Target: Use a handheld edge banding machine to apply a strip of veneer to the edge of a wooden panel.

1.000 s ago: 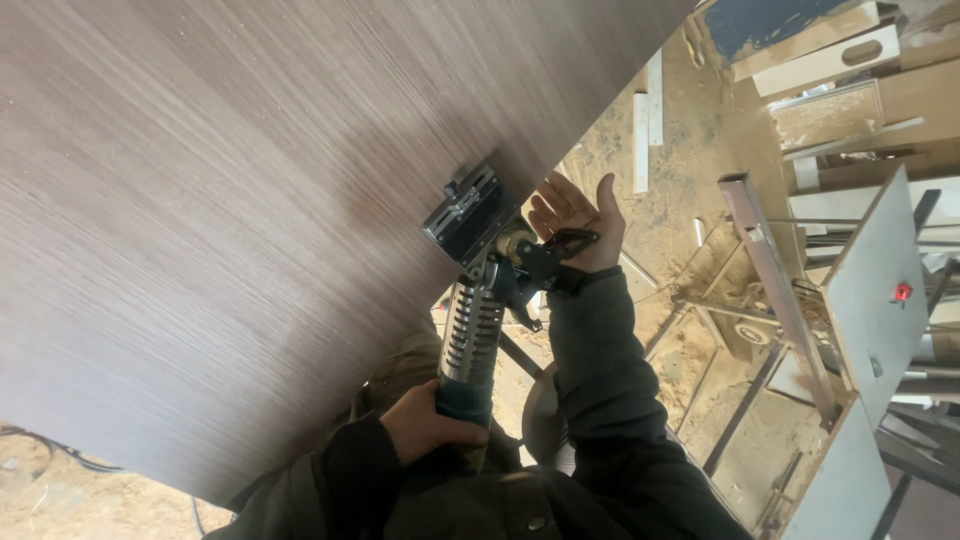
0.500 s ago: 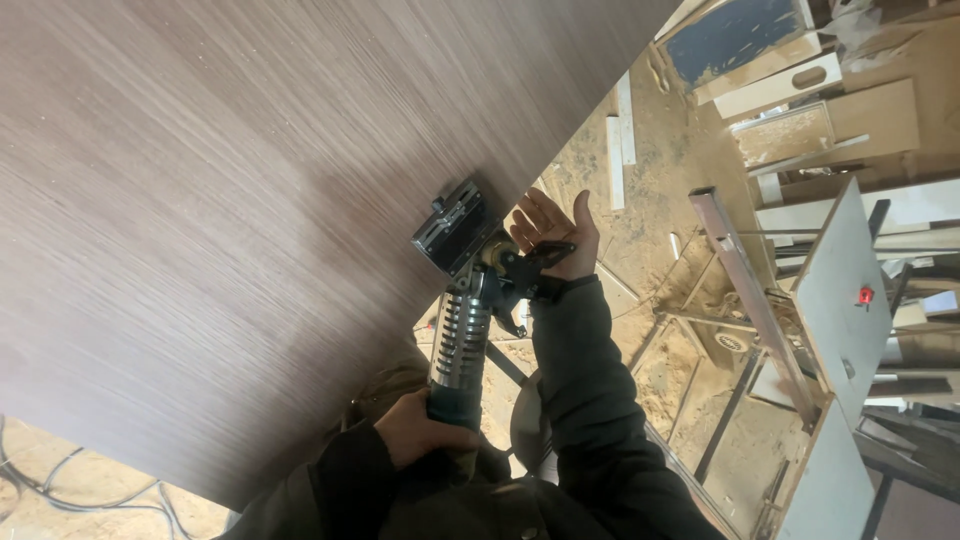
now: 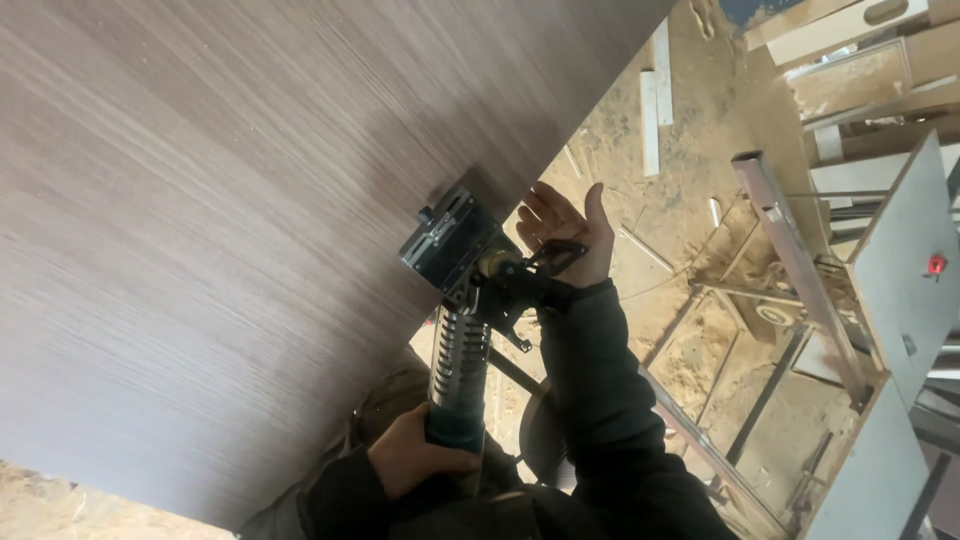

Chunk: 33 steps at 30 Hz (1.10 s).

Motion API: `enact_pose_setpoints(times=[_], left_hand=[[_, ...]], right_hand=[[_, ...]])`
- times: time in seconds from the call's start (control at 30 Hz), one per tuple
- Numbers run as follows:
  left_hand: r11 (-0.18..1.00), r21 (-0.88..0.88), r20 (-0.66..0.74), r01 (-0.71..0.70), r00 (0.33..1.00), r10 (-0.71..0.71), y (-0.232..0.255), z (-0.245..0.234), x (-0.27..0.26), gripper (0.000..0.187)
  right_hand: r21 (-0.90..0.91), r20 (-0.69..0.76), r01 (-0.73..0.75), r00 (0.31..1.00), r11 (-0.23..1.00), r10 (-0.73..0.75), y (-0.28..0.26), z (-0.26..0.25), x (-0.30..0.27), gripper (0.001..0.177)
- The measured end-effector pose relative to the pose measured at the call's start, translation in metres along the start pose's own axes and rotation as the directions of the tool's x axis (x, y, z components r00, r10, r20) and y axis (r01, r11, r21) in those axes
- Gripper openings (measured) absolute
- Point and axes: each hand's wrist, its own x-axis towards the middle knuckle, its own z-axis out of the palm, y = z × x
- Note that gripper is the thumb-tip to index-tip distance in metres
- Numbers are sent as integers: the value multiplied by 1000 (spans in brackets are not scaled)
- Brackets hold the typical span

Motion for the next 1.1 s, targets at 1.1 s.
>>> enact_pose_setpoints(times=[1.1], left_hand=[[991,114,18,66,997,-69,-35,-13,-26,58]], right_hand=[[13,-24,23,999,1000,-22,31,4,-25,87]])
